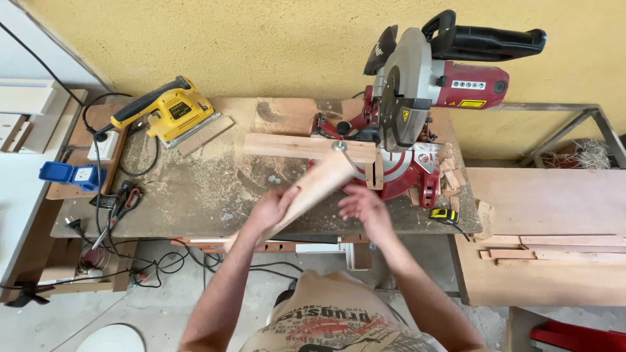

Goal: Measuring, marking, and cutting wooden and white boards using a miter saw and measuring tools in a workshop.

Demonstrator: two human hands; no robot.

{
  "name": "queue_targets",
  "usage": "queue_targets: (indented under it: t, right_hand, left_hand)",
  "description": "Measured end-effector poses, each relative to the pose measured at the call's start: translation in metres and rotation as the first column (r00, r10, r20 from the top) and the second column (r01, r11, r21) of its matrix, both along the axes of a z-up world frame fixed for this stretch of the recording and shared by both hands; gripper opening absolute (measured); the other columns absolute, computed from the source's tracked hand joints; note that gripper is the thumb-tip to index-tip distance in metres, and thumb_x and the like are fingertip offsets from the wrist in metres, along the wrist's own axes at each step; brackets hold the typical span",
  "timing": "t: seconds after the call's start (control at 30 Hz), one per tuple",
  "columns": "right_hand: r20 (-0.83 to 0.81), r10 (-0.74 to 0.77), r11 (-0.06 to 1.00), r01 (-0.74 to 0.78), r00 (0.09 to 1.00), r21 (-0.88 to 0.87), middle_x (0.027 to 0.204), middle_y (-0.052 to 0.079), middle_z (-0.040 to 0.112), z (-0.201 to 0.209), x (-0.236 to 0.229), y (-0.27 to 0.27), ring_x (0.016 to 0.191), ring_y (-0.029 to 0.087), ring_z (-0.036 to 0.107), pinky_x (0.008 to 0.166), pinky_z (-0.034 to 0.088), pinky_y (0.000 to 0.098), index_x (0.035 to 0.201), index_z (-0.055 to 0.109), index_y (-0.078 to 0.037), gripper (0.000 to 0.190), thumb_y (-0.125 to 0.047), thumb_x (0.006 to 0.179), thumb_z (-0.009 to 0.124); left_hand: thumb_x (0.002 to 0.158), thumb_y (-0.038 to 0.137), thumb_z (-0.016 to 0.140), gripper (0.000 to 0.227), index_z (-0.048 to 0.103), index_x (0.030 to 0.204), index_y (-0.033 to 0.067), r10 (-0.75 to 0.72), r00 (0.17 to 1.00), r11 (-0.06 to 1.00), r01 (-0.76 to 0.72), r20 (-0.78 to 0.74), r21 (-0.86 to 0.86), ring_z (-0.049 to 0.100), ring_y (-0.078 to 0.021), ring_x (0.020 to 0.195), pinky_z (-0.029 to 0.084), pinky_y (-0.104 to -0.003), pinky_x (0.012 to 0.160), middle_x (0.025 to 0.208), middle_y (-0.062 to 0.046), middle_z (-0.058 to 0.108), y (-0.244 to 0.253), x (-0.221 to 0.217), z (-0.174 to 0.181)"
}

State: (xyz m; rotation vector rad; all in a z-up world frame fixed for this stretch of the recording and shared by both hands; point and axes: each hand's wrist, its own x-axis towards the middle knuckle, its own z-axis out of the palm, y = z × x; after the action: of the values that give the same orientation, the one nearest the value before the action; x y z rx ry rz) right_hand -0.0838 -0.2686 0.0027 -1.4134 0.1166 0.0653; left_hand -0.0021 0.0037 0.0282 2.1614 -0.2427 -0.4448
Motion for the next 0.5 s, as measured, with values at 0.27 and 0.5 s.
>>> queue_targets:
  t: [0.27,0.5]
  right_hand:
    - [-0.026,-0.179,0.959,0.181,0.983,0.217,0.107,0.024,0.065,-0.025,0.008,-0.043,0.077,0.043,0.076,0.066,0.067,0.0479,0.135,0.054,0.001,0.043,-0.008,0.095,0.069]
    - [-0.099,-0.373,0.869,0.385,0.922,0.31,0.102,0.025,0.068,-0.05,0.019,-0.091,0.08,0.041,0.076,0.071,0.068,0.0482,0.128,0.058,0.002,0.037,-0.013,0.097,0.07]
  left_hand:
    - [0.096,0.072,0.036,0.07,0.071,0.105,0.0124,-0.371,0.928,0.799,0.316,0.007,0.512,0.069,-0.0382,0.115,0.055,-0.051,0.098,0.111,-0.016,0.076,-0.026,0.009,0.046]
    - [0.087,0.061,0.079,0.065,0.064,0.13,0.0138,0.397,0.736,0.807,-0.565,0.549,0.174,0.066,-0.0337,0.106,0.054,-0.047,0.09,0.117,-0.016,0.066,0.093,0.074,-0.024]
